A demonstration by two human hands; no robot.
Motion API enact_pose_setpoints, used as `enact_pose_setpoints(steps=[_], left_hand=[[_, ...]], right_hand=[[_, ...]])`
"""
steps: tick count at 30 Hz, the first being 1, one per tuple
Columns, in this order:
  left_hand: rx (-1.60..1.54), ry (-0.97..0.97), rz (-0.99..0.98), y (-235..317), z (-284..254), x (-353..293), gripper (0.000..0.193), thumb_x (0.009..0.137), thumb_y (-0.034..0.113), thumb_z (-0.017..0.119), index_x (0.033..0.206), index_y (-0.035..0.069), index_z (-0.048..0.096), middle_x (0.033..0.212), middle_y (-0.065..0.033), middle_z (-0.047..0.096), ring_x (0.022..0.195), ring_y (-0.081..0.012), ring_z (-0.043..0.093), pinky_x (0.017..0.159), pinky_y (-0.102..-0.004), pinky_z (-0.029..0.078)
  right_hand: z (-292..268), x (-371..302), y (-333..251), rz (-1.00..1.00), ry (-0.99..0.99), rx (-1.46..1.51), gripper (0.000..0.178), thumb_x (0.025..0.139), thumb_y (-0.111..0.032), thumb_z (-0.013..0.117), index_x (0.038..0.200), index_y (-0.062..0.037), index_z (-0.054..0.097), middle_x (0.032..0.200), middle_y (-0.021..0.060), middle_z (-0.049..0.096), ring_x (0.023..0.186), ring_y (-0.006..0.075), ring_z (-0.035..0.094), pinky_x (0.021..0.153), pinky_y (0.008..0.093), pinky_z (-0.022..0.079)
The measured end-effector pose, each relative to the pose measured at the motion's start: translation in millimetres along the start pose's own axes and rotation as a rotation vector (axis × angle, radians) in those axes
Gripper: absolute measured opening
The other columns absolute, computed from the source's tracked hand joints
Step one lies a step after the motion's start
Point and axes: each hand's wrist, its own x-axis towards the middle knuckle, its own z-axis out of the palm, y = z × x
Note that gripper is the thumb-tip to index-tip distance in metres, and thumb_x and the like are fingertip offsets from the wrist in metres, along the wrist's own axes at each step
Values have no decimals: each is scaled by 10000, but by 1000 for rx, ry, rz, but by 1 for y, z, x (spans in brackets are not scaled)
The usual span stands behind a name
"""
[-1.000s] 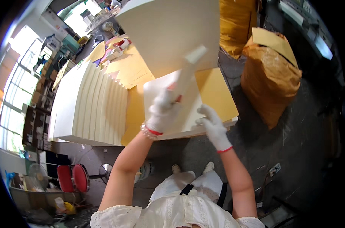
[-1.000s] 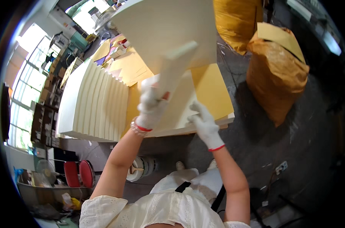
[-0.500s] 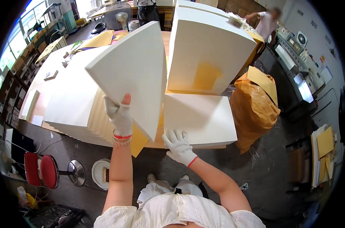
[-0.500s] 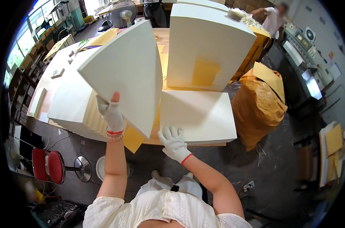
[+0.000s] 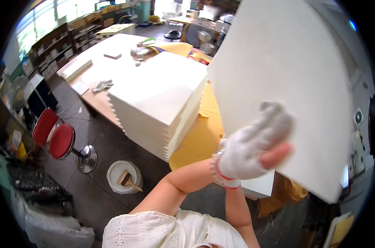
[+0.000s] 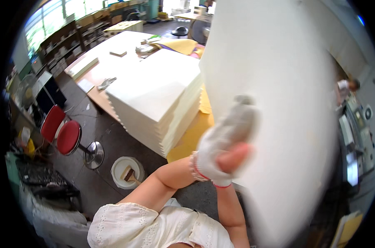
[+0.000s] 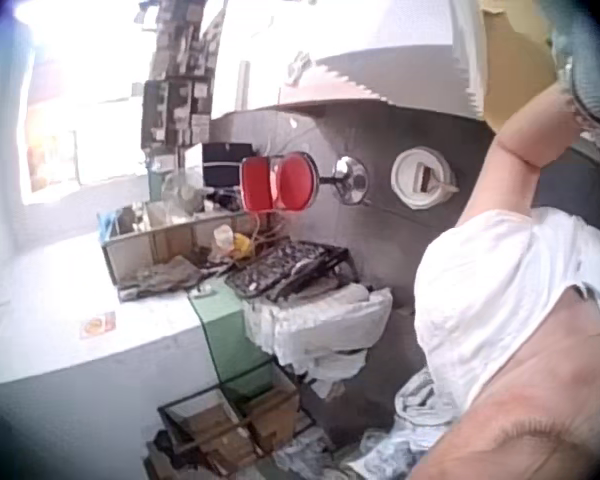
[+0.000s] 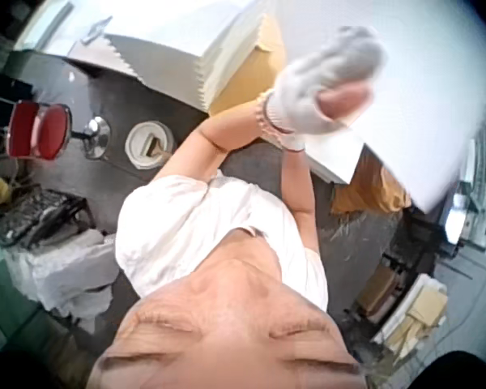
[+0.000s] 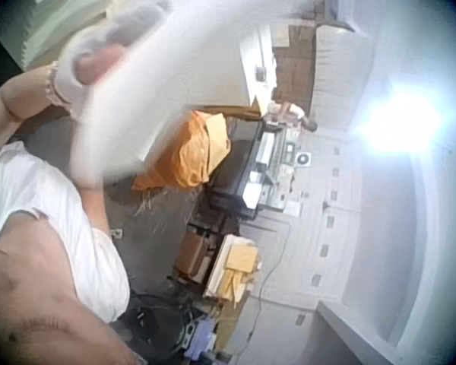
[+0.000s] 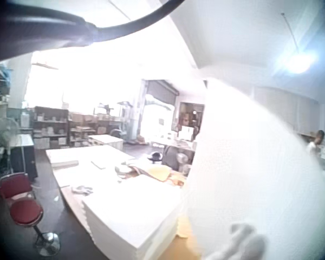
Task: The person assembles white paper boxes by inserting yellow paper sheets into the slots of the box structure. They handle the boxes and sheets one at a time, repeatedly picking up a box, inserting a sheet, and placing the box back on the table.
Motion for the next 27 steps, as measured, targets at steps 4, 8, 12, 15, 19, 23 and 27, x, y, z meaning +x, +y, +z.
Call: enact_pose_setpoints(steps=[4, 8, 12, 15, 19, 23, 27], left_hand=[[-24, 34, 152, 13, 11, 64, 371, 769, 74, 679, 1135, 63, 619, 1257, -273, 553, 1161, -446, 555, 872, -506, 530], [307, 32, 121, -18, 35, 95, 462, 763, 68, 660, 1217, 61, 575, 1251, -253, 552, 1122, -472, 563, 835, -484, 553], [259, -323, -84, -97, 10, 102, 465, 809, 72, 633, 1259, 17, 534, 1274, -198, 544, 1128, -360, 577, 893, -370, 526], [-254, -601, -712, -134, -90, 109, 411, 878, 113, 627, 1263, 4, 533, 1244, -122, 572, 1012, -166, 611, 862, -262, 507], [345, -387, -574, -221, -235, 78, 299, 912, 121, 586, 1208, 85, 611, 1112, -96, 665, 881, -181, 651, 755, -285, 526], [675, -707, -896, -240, -343, 55, 321, 908, 208, 608, 1191, 58, 605, 1088, -131, 655, 934, -202, 624, 820, -335, 495], [245, -706, -1049, -262, -379, 22, 332, 922, 179, 620, 1199, -2, 589, 1262, -70, 565, 1063, -136, 544, 916, -288, 470]], right_hand=[[1, 27, 11, 39, -36, 529, 628, 928, -402, 492, 1416, -49, 318, 1407, 135, 413, 1299, 289, 397, 1100, 415, 315], [18, 79, 15, 60, -293, 843, 547, 997, -418, 389, 1430, -92, 313, 1421, 86, 408, 1293, 240, 405, 1099, 398, 317], [139, 127, -79, 58, -265, 734, 441, 964, -249, 456, 1357, -62, 381, 1277, 89, 496, 1161, 219, 500, 986, 373, 429], [188, 142, -128, 137, -289, 705, 325, 960, -149, 535, 1251, -28, 450, 1155, 89, 566, 1036, 182, 582, 882, 324, 498], [190, 159, -120, 550, -325, 519, 270, 921, -139, 593, 1122, 14, 498, 969, 92, 601, 868, 174, 618, 716, 322, 532], [181, 152, -155, 412, -464, -131, 411, 882, -265, 645, 1156, 9, 505, 995, 123, 608, 894, 172, 618, 733, 315, 516], [169, 117, -156, -244, -529, -545, 538, 856, -392, 660, 1182, 11, 519, 996, 186, 621, 826, 236, 631, 700, 353, 497]])
